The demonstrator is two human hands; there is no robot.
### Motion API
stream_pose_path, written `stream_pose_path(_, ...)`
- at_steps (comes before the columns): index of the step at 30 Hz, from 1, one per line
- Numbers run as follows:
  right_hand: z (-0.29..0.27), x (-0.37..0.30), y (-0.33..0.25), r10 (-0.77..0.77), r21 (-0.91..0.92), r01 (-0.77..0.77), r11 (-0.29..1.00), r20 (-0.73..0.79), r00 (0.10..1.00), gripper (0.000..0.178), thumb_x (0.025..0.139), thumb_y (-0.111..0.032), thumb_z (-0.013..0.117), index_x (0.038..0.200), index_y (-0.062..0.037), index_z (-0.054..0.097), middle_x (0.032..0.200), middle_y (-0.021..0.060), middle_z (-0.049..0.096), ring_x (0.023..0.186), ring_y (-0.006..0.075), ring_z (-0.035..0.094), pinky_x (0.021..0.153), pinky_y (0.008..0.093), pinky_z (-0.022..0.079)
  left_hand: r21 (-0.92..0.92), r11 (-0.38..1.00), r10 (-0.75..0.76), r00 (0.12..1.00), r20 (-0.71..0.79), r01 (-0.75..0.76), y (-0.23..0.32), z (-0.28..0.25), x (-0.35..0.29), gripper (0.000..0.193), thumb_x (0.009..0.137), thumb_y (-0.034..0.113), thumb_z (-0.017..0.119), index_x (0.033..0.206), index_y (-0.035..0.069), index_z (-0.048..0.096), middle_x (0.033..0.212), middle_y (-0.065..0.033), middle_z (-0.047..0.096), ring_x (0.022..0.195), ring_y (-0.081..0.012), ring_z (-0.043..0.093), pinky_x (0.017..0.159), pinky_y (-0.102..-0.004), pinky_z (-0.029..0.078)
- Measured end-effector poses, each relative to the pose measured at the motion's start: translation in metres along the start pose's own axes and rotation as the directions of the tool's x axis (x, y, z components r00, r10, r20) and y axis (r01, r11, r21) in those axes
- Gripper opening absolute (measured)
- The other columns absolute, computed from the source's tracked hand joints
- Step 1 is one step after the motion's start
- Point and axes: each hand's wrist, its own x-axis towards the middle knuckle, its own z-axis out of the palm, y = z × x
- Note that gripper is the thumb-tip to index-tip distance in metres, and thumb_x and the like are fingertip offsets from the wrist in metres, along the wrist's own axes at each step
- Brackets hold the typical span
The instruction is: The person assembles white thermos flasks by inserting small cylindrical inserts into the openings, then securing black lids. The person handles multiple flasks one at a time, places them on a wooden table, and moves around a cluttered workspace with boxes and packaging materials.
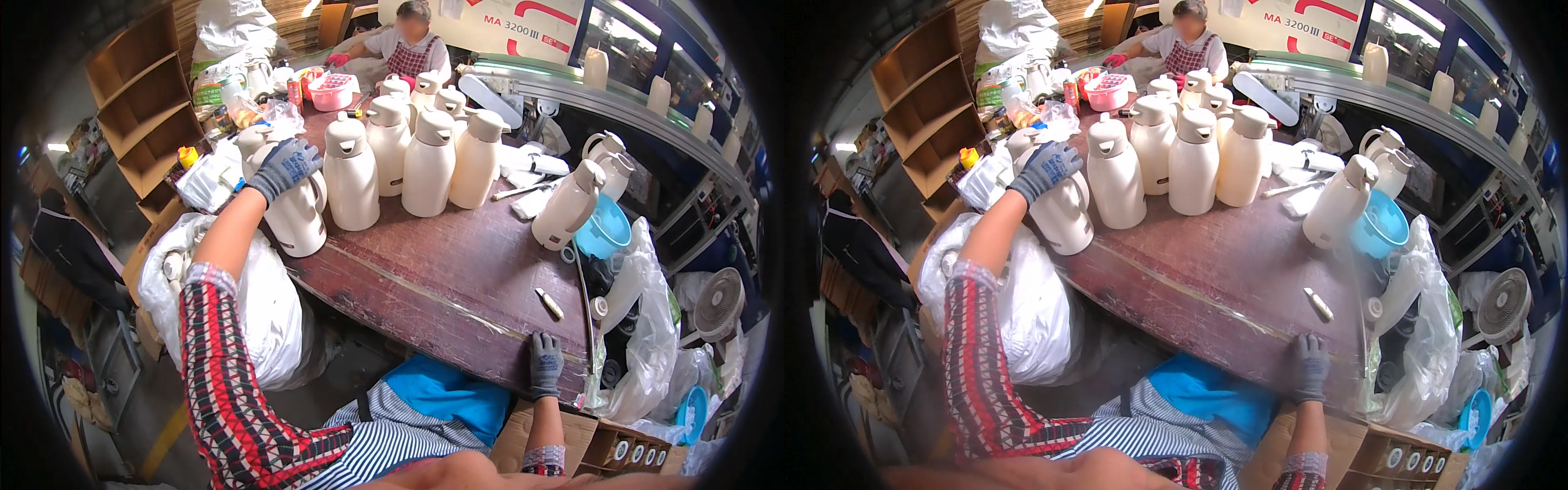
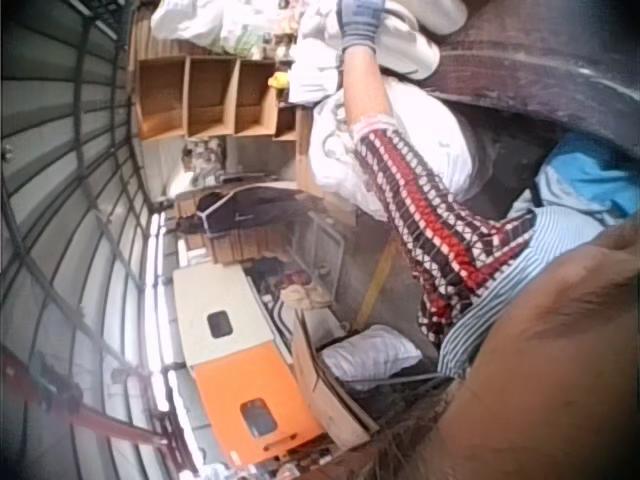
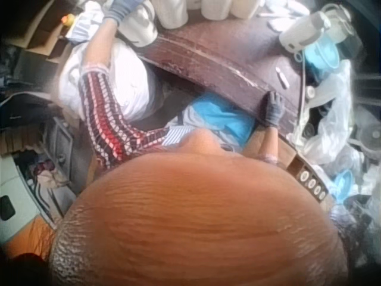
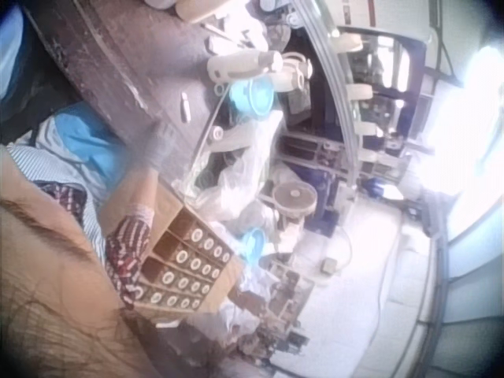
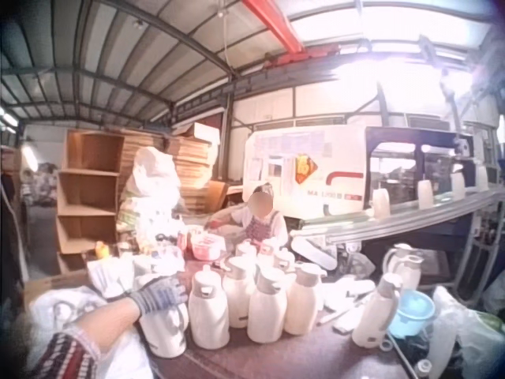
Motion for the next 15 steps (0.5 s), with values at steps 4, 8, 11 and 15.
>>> stream_pose_path(4,-0.011,-0.005,0.002,0.117,0.056,-0.118,0.991,0.024,0.993,0.066,0.083,-0.026,0.078,0.142,-0.0081,0.052,0.145,0.0213,0.052,0.131,0.0405,0.05,0.111,0.05,0.041,0.038,0.996,-0.089,0.989,0.12,0.085,-0.008,-0.001,0.016,0.019,0.089,0.023,0.063,0.108,0.021,0.068,0.115,-0.0053,0.063,0.114,-0.0259,0.06,0.098,-0.0443,0.046)
stream_pose_path(8,-0.054,-0.043,-0.013,0.221,0.062,-0.215,0.975,-0.134,0.966,0.072,0.084,-0.027,0.077,0.148,-0.0095,0.05,0.155,0.0227,0.044,0.139,0.0415,0.044,0.114,0.0529,0.037,-0.016,0.948,-0.313,0.943,0.112,0.317,-0.017,0.001,0.084,0.034,0.088,0.036,0.067,0.11,0.011,0.07,0.113,-0.0137,0.069,0.11,-0.0341,0.063,0.095,-0.0507,0.047)
stream_pose_path(11,-0.093,-0.039,-0.053,0.255,0.248,-0.234,0.94,-0.058,0.965,0.063,0.085,-0.032,0.076,0.141,-0.0105,0.058,0.151,0.0204,0.049,0.14,0.0414,0.044,0.113,0.0535,0.037,-0.649,0.562,-0.675,0.738,-0.001,0.513,-0.054,0.077,0.124,0.063,0.092,0.062,0.064,0.109,0.0,0.066,0.101,-0.0236,0.068,0.088,-0.0368,0.066,0.084,-0.0481,0.05)
stream_pose_path(15,-0.11,-0.074,-0.08,0.136,0.267,-0.115,0.957,-0.063,0.989,0.059,0.085,-0.033,0.077,0.138,-0.0131,0.059,0.149,0.0183,0.051,0.136,0.0406,0.048,0.108,0.0525,0.044,-0.45,0.753,-0.276,0.851,0.447,0.48,-0.017,0.137,0.161,0.052,0.094,0.045,0.066,0.13,0.008,0.063,0.123,-0.0235,0.065,0.115,-0.0409,0.061,0.099,-0.0513,0.049)
